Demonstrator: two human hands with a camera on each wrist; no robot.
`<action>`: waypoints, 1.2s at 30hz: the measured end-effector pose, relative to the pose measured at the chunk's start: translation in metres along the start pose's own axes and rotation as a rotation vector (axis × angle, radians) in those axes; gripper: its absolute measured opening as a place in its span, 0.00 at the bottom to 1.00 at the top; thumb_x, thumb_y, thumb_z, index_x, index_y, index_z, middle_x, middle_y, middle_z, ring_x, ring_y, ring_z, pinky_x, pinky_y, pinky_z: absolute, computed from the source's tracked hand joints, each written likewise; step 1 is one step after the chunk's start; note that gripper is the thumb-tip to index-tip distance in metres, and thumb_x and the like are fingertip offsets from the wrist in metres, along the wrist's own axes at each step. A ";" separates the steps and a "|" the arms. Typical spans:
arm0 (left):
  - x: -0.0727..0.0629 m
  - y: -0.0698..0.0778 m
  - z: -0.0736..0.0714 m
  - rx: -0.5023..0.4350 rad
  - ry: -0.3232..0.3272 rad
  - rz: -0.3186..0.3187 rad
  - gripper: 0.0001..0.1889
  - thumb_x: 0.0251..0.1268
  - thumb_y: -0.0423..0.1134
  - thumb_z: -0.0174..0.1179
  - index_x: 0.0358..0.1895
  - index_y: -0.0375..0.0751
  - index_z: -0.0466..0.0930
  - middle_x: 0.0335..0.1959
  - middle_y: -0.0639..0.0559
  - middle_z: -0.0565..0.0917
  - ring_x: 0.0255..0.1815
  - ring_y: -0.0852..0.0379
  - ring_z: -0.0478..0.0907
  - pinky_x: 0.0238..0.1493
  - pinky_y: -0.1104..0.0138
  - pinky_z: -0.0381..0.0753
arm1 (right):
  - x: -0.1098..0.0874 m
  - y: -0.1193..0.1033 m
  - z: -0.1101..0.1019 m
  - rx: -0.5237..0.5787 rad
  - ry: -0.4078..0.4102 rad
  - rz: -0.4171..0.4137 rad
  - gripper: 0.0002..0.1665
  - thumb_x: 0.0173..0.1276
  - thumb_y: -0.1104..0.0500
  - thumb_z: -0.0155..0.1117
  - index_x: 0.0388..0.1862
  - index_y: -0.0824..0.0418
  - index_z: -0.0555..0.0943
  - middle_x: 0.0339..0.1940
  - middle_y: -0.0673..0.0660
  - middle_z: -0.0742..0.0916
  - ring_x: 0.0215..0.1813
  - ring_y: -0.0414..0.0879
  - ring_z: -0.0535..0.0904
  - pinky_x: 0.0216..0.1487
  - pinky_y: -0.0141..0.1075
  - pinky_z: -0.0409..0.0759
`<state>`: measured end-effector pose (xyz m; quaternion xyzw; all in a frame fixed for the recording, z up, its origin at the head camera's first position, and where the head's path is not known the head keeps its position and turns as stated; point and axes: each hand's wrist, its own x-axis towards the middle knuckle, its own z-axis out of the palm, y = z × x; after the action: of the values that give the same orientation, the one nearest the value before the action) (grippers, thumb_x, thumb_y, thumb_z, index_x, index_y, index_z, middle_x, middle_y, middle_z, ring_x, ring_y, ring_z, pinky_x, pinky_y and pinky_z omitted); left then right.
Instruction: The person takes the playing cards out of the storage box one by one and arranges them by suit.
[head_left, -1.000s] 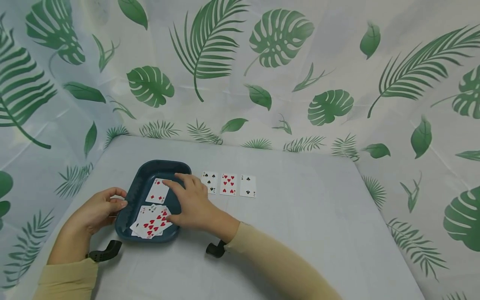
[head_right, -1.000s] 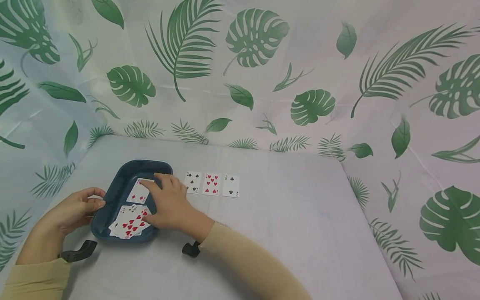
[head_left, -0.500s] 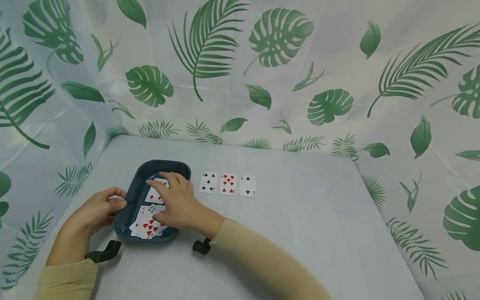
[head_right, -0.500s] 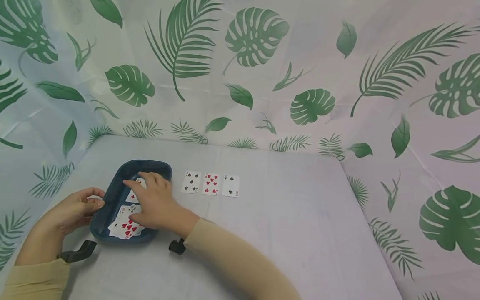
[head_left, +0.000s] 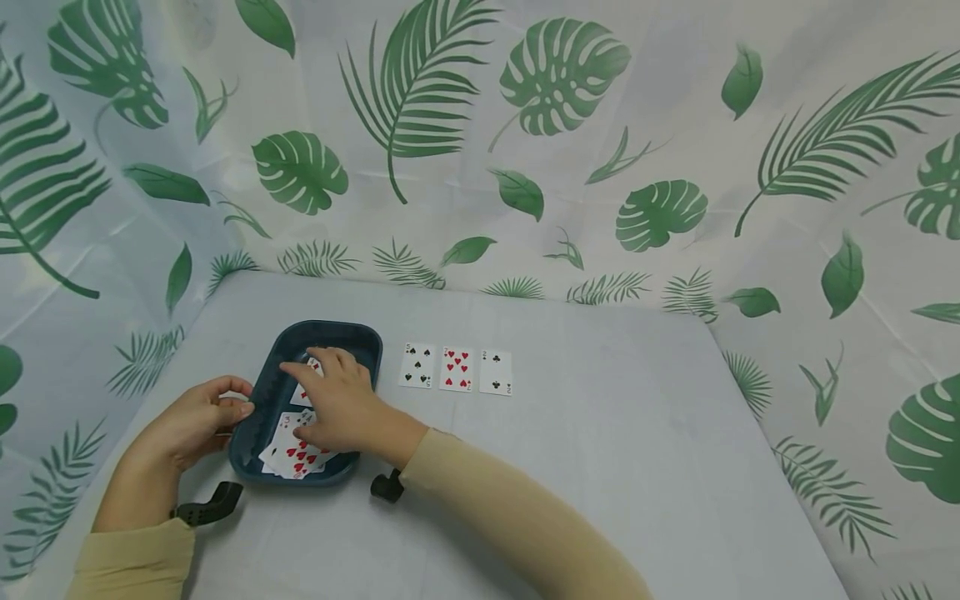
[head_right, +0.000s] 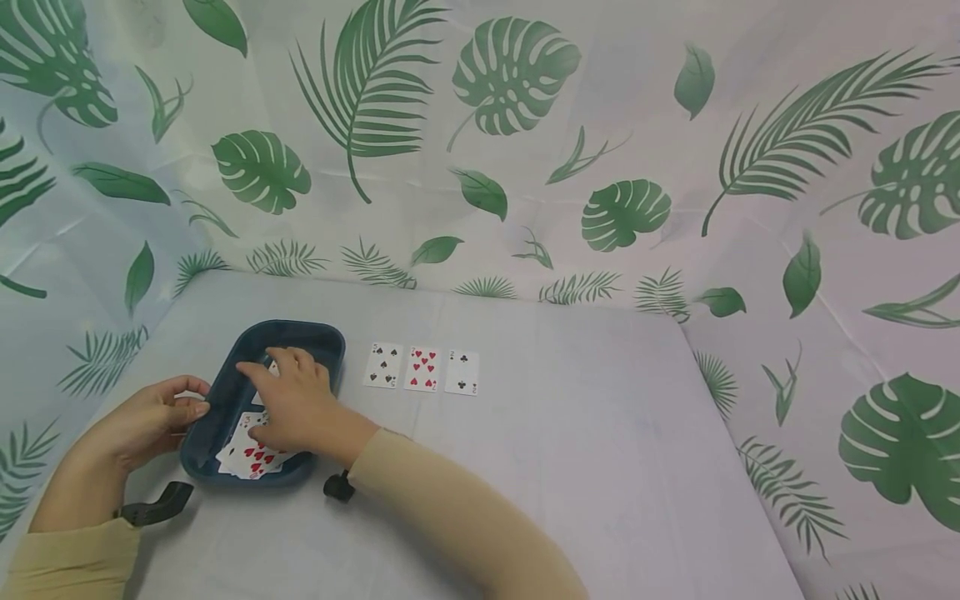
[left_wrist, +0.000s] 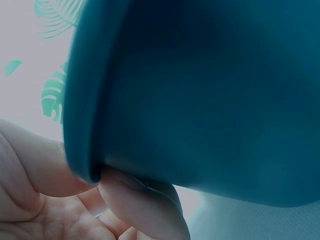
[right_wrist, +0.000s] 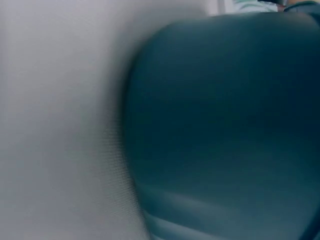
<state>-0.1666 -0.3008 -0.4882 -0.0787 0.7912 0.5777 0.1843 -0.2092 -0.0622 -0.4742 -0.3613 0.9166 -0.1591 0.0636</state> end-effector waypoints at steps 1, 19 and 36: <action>0.000 0.000 0.000 0.001 -0.001 0.000 0.14 0.84 0.33 0.53 0.62 0.30 0.64 0.31 0.57 0.84 0.31 0.59 0.83 0.34 0.61 0.84 | 0.002 0.000 0.000 -0.005 -0.005 0.006 0.55 0.69 0.38 0.77 0.87 0.36 0.57 0.90 0.53 0.59 0.88 0.52 0.53 0.82 0.52 0.65; 0.002 0.002 0.001 0.005 0.007 -0.011 0.14 0.84 0.32 0.53 0.62 0.31 0.65 0.33 0.56 0.82 0.31 0.59 0.81 0.34 0.62 0.83 | 0.033 0.009 0.004 -0.122 -0.143 0.084 0.52 0.68 0.35 0.75 0.86 0.36 0.61 0.87 0.52 0.64 0.85 0.53 0.57 0.76 0.50 0.68; 0.001 -0.001 0.001 -0.014 0.012 -0.007 0.12 0.83 0.32 0.54 0.60 0.32 0.66 0.33 0.57 0.83 0.31 0.59 0.82 0.32 0.62 0.83 | 0.045 0.006 0.012 -0.183 -0.166 0.173 0.45 0.72 0.36 0.71 0.85 0.38 0.66 0.80 0.56 0.72 0.76 0.52 0.66 0.71 0.50 0.71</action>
<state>-0.1670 -0.3005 -0.4896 -0.0864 0.7881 0.5820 0.1809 -0.2431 -0.0918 -0.4875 -0.2973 0.9465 -0.0383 0.1191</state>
